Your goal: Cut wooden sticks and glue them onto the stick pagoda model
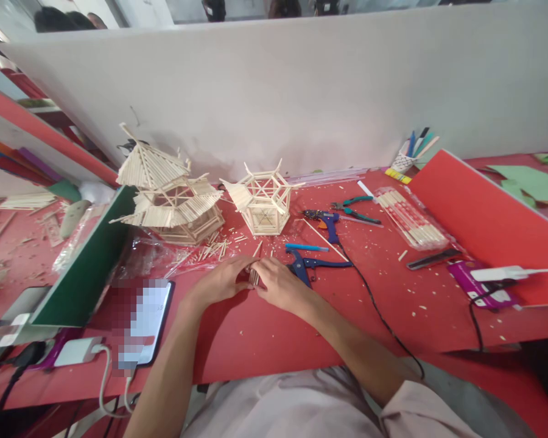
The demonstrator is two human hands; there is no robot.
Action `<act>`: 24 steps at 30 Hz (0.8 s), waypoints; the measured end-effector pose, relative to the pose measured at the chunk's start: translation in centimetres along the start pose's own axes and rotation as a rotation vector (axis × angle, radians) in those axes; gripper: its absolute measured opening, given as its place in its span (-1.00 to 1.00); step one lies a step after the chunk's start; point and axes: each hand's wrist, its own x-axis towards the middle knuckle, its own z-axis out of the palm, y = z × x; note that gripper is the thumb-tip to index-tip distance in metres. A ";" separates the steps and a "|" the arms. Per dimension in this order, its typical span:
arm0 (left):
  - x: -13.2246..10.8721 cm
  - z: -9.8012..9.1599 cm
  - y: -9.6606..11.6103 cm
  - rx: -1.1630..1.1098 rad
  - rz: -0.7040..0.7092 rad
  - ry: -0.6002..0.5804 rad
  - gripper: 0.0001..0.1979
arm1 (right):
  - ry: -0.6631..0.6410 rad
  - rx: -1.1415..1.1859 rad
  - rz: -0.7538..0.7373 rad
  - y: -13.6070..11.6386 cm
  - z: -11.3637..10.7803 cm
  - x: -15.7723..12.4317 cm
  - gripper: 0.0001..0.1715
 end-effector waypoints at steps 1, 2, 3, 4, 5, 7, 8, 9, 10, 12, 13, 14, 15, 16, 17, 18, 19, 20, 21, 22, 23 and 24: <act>0.0 0.0 0.0 0.002 0.000 0.004 -0.47 | -0.002 0.002 0.005 0.0 0.0 0.0 -0.55; -0.1 0.0 -0.1 0.005 0.000 0.009 -0.46 | -0.004 0.002 0.010 -0.1 0.0 0.0 -0.56; -0.1 0.0 -0.1 0.007 0.001 0.013 -0.46 | -0.006 0.000 0.015 -0.1 0.1 -0.1 -0.56; -0.2 0.0 -0.2 0.005 0.004 0.016 -0.44 | -0.008 -0.006 0.019 -0.1 0.1 -0.1 -0.56; -0.2 0.0 -0.3 -0.001 0.008 0.014 -0.43 | -0.010 -0.015 0.023 -0.1 0.1 -0.1 -0.55; -0.3 0.0 -0.5 -0.020 0.016 0.007 -0.40 | -0.017 -0.033 0.028 -0.2 0.2 -0.1 -0.55; -0.4 0.0 -0.5 -0.029 0.016 0.002 -0.38 | -0.022 -0.040 0.033 -0.2 0.2 -0.1 -0.55; -0.4 -0.1 -0.6 -0.035 0.012 -0.003 -0.38 | -0.026 -0.044 0.038 -0.3 0.2 -0.1 -0.55; -0.5 -0.1 -0.7 -0.039 0.007 -0.007 -0.38 | -0.029 -0.045 0.045 -0.3 0.2 -0.1 -0.55; -0.5 -0.1 -0.7 -0.040 -0.001 -0.012 -0.41 | -0.031 -0.040 0.061 -0.4 0.2 0.0 -0.56; -0.5 -0.1 -0.7 -0.041 -0.002 -0.016 -0.43 | -0.031 -0.035 0.067 -0.4 0.2 0.0 -0.57; -0.5 -0.2 -0.7 -0.045 -0.001 -0.019 -0.44 | -0.032 -0.030 0.070 -0.4 0.1 0.0 -0.58; -0.4 -0.2 -0.6 -0.050 0.000 -0.022 -0.45 | -0.034 -0.026 0.072 -0.4 0.1 0.1 -0.58; -0.4 -0.2 -0.6 -0.055 0.000 -0.025 -0.45 | -0.035 -0.022 0.074 -0.4 0.1 0.1 -0.59; -0.4 -0.3 -0.6 -0.061 0.000 -0.026 -0.44 | -0.035 -0.016 0.078 -0.4 0.1 0.2 -0.59; -0.3 -0.3 -0.6 -0.068 -0.001 -0.028 -0.44 | -0.033 -0.007 0.082 -0.4 0.1 0.2 -0.60; -0.3 -0.3 -0.6 -0.075 0.000 -0.029 -0.43 | -0.031 0.003 0.088 -0.4 0.1 0.2 -0.60; -0.3 -0.4 -0.6 -0.083 0.002 -0.032 -0.43 | -0.030 0.013 0.094 -0.4 0.1 0.2 -0.60; -0.3 -0.4 -0.7 -0.090 0.002 -0.035 -0.43 | -0.029 0.021 0.097 -0.4 0.0 0.3 -0.61; -0.2 -0.4 -0.7 -0.098 0.001 -0.036 -0.42 | -0.030 0.028 0.098 -0.5 0.0 0.3 -0.61; -0.2 -0.4 -0.8 -0.105 -0.001 -0.036 -0.41 | -0.032 0.032 0.096 -0.5 0.0 0.3 -0.61; -0.2 -0.4 -0.8 -0.110 -0.003 -0.033 -0.41 | -0.035 0.035 0.093 -0.5 0.0 0.3 -0.61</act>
